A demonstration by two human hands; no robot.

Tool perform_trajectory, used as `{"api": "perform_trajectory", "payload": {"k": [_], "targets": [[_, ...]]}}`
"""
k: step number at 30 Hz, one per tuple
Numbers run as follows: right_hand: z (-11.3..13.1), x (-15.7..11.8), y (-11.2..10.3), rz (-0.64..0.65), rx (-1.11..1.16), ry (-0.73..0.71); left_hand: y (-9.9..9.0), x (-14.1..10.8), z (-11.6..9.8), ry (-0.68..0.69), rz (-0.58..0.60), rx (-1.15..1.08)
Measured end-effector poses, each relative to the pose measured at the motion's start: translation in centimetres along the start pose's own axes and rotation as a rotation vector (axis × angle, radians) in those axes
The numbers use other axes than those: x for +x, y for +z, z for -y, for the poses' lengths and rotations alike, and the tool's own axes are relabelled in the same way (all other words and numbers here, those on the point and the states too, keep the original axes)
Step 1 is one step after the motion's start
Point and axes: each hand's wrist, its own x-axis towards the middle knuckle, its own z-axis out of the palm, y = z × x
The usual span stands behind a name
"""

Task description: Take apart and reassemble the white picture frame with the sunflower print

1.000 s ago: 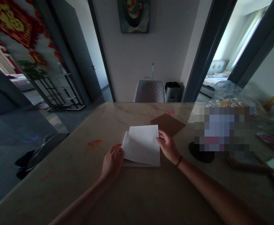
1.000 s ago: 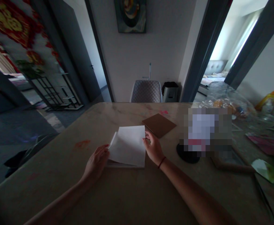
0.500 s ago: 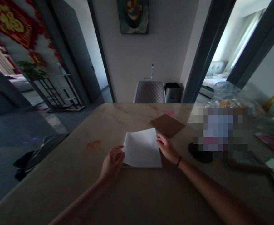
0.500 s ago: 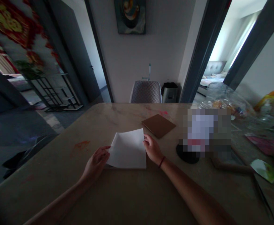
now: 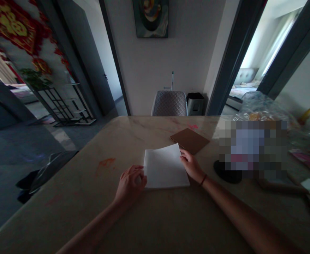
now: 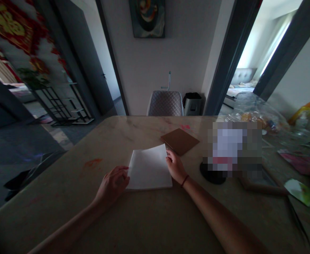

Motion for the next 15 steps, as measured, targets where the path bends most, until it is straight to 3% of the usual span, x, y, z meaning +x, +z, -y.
{"api": "perform_trajectory", "payload": {"k": [15], "targets": [[0.64, -0.48, -0.11, -0.103, -0.023, -0.01, 0.4, -0.13, 0.37, 0.038, 0.03, 0.058]]}}
